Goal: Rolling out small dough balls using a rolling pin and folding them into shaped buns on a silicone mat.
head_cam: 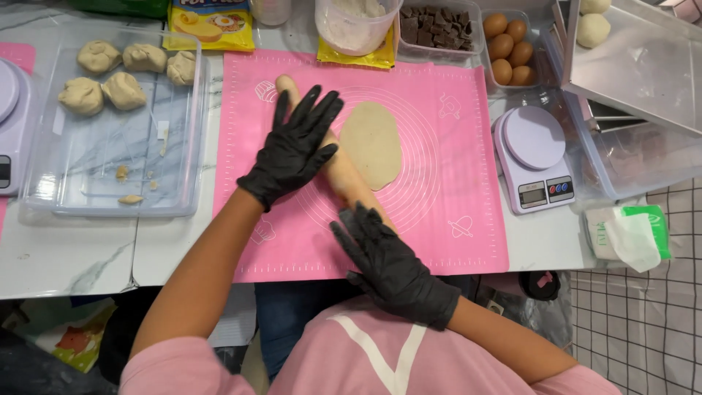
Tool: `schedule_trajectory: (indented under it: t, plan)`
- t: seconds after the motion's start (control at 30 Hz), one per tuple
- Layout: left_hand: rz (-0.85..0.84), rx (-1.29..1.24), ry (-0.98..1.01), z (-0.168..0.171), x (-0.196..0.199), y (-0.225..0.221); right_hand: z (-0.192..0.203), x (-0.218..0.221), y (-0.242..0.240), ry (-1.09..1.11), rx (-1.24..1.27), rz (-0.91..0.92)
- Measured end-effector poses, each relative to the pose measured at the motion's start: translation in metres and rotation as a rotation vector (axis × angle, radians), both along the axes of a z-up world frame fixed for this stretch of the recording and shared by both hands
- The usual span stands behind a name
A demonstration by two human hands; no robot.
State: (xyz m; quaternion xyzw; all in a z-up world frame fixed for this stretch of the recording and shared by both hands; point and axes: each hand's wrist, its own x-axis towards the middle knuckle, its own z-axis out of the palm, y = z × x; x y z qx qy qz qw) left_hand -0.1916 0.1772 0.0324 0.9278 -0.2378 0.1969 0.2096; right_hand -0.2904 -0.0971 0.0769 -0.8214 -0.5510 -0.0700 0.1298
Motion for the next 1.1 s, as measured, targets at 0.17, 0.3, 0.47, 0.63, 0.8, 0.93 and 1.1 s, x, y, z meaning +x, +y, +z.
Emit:
schedule_trajectory:
  t: [0.17, 0.3, 0.47, 0.63, 0.8, 0.93, 1.1]
  plan:
    - [0.150, 0.115, 0.056, -0.001, -0.063, 0.032, -0.009, -0.001, 0.016, 0.171, 0.165, -0.099]
    - [0.155, 0.193, 0.015, 0.002, -0.069, 0.043, -0.038, 0.004, 0.013, 0.079, 0.022, -0.305]
    - [0.118, 0.348, -0.024, 0.004, -0.043, 0.036, -0.008, 0.036, -0.003, 0.442, -0.156, -0.388]
    - [0.247, 0.344, -0.245, 0.010, -0.060, 0.010, 0.026, 0.118, -0.064, 0.009, -0.016, 0.000]
    - [0.383, 0.329, -0.259, 0.017, -0.111, -0.086, 0.038, 0.210, -0.065, -0.121, -0.082, 0.076]
    - [0.426, -0.019, -0.115, 0.042, -0.130, -0.120, 0.035, 0.226, -0.024, 0.269, -0.033, -0.068]
    - [0.646, -0.057, -0.095, 0.047, -0.134, -0.131, -0.034, 0.285, -0.021, 0.095, -0.134, 0.140]
